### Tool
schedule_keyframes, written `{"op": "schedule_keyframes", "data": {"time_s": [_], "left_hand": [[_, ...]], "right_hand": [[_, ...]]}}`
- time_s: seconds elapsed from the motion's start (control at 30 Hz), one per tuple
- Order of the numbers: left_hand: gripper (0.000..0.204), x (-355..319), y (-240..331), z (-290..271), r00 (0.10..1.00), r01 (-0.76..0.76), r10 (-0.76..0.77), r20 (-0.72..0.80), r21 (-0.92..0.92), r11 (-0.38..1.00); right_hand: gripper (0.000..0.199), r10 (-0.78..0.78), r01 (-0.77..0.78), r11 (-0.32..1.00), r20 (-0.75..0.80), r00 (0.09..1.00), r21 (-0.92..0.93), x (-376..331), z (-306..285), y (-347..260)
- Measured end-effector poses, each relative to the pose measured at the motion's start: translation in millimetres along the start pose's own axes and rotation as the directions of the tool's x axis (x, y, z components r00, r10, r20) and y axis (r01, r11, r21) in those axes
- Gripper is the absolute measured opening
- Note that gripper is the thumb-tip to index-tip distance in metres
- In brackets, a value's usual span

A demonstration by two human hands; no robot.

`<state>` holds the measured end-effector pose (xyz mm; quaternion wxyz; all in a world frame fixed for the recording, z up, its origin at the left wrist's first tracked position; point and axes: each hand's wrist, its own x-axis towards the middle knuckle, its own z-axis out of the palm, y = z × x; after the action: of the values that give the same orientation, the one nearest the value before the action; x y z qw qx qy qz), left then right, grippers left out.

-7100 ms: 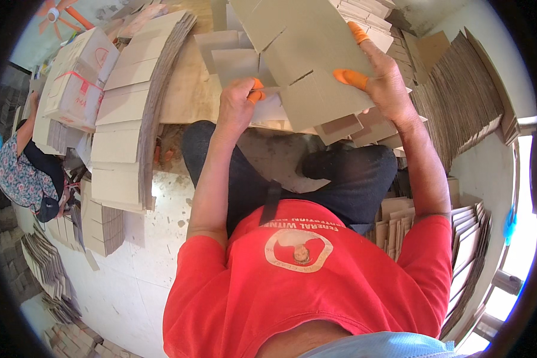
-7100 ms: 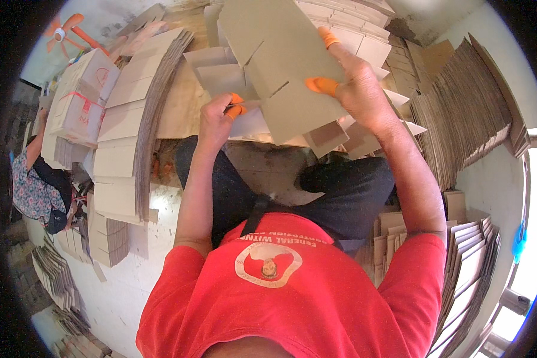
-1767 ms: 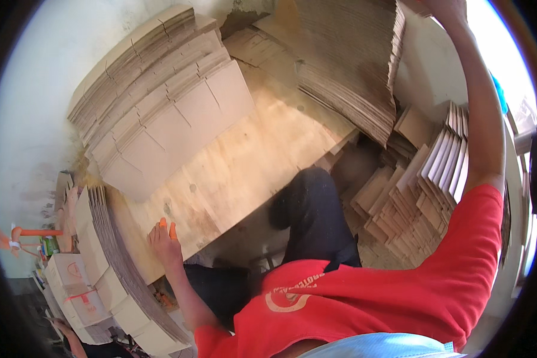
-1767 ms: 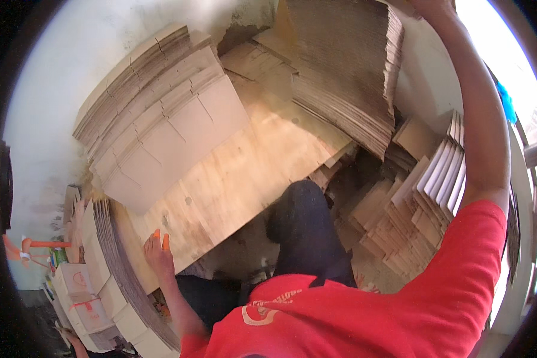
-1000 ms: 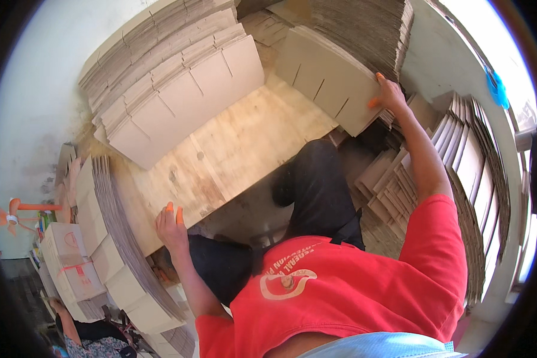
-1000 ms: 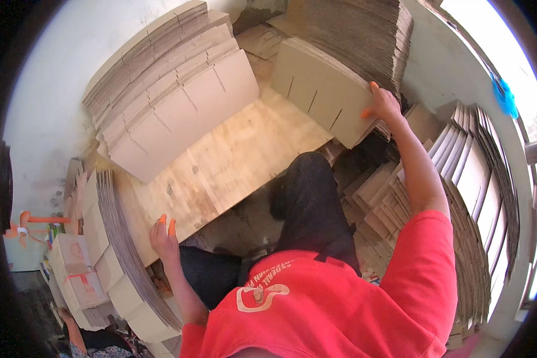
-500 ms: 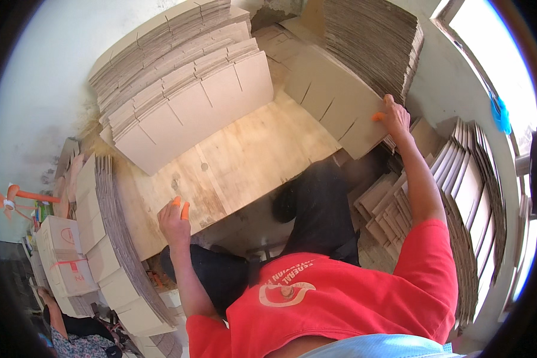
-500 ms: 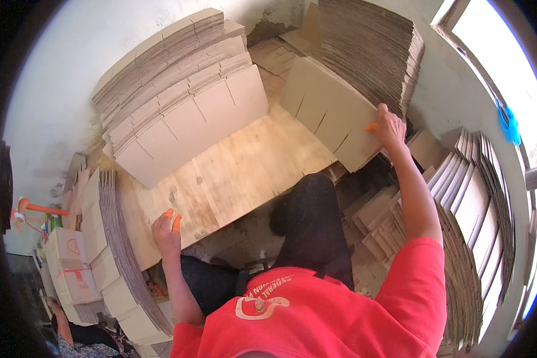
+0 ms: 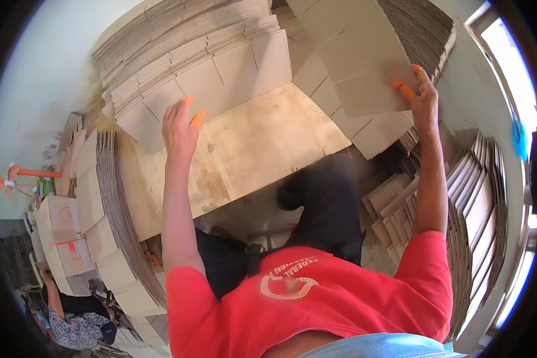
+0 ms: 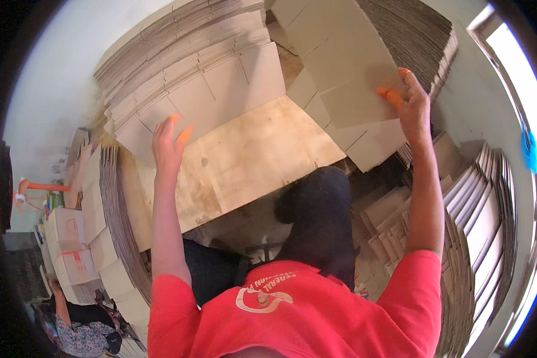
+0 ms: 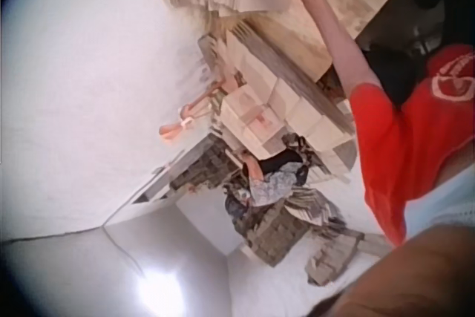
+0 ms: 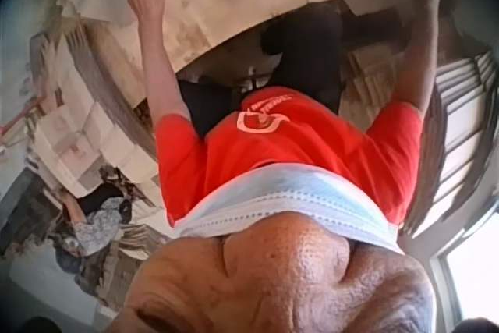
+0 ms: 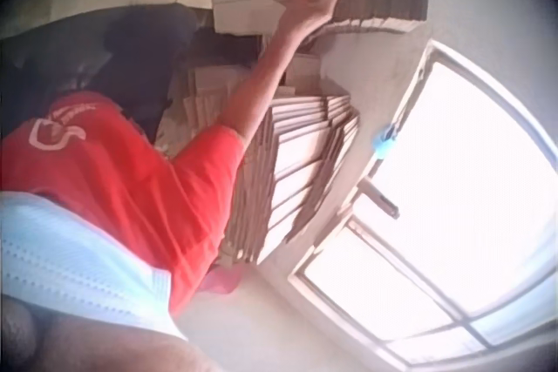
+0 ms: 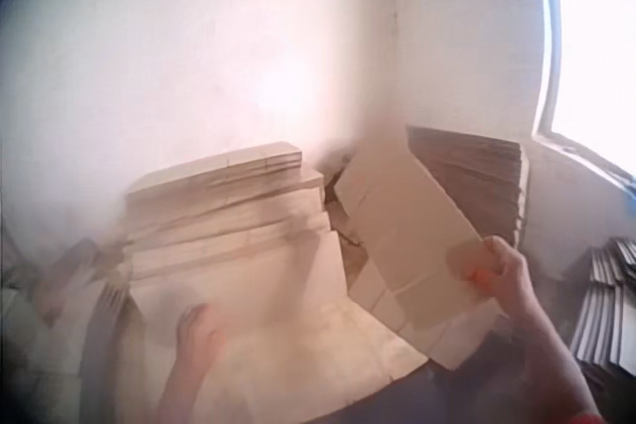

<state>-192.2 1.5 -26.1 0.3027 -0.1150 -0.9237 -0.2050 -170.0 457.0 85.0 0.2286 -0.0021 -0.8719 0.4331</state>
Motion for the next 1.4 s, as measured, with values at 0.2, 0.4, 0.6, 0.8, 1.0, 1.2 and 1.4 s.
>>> {"op": "schedule_keyframes", "data": {"time_s": [0.2,0.4,0.6,0.8,1.0,1.2,1.4], "left_hand": [[0.053,89.9,-7.9,69.8,0.991,-0.119,0.111,0.080,0.100,0.988],[0.047,128.0,-5.3,113.6,0.977,-0.067,0.004,0.214,0.289,0.955],[0.016,139.8,-26.4,119.3,0.969,-0.126,0.077,0.234,0.205,0.971],[0.005,122.8,-10.9,96.1,0.959,-0.270,0.257,0.121,0.112,0.956],[0.006,94.8,15.6,84.6,0.893,-0.423,0.398,0.211,0.086,0.902],[0.008,87.6,30.8,72.0,0.869,-0.453,0.395,0.296,0.161,0.877],[0.008,80.3,38.3,63.6,0.893,-0.372,0.329,0.309,0.093,0.923]], "right_hand": [[0.050,-0.134,0.112,0.987,-0.202,0.970,-0.120,-5.5,46.0,-11.6],[0.059,-0.035,0.034,0.999,-0.170,0.985,-0.003,-15.5,92.8,-24.2],[0.063,-0.189,0.168,0.980,-0.236,0.953,-0.105,-12.1,122.0,-16.7],[0.066,-0.232,0.210,0.970,-0.218,0.948,-0.119,-15.0,136.2,-29.0],[0.069,-0.316,0.300,0.944,-0.111,0.942,-0.139,-23.7,137.0,-28.4],[0.067,-0.337,0.321,0.933,-0.083,0.938,-0.164,-33.8,131.8,-35.0],[0.065,-0.304,0.290,0.943,-0.066,0.950,-0.165,-40.4,123.6,-42.3]]}}
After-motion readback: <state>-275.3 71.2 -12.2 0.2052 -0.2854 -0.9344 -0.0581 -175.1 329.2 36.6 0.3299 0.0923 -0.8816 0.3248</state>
